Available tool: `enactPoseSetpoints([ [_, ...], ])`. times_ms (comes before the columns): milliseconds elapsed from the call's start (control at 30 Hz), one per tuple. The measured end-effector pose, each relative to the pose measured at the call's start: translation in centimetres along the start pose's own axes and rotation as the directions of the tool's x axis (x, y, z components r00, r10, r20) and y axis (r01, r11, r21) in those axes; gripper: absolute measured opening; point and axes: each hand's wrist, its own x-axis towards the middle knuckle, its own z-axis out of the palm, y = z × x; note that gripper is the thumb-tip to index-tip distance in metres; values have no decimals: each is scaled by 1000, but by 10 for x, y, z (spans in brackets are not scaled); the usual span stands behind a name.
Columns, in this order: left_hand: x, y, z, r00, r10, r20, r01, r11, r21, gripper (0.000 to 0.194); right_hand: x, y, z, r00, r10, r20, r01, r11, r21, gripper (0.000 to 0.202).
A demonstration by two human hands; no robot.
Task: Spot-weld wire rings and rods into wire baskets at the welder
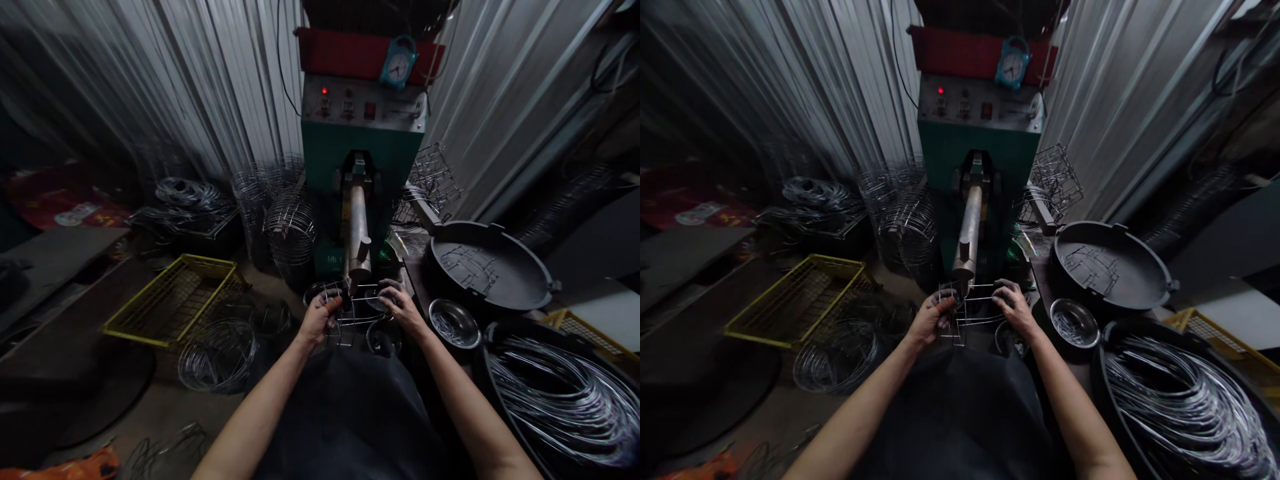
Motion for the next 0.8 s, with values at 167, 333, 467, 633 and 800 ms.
enactPoseSetpoints([
  [167, 3, 4, 1, 1000, -11, -22, 11, 1000, -2, 42, 6, 3, 1, 1000, -3, 9, 3, 1000, -5, 18],
  [333, 5, 8, 1, 1000, -22, -23, 22, 1000, 5, 44, 10, 7, 1, 1000, -11, 22, 11, 1000, -17, 18],
  [467, 7, 9, 1, 999, -27, -26, 27, 1000, 4, 45, 12, 9, 1, 1000, 0, 32, 0, 1000, -11, 17],
  [633, 9, 7, -2, 999, -34, -13, 34, 999, -7, 45, 12, 5, -1, 999, 11, 43, -12, 1000, 13, 16],
  [800, 11, 4, -3, 999, -46, 19, 46, 999, -26, 43, 11, 4, 2, 999, 38, 31, -39, 998, 42, 16],
])
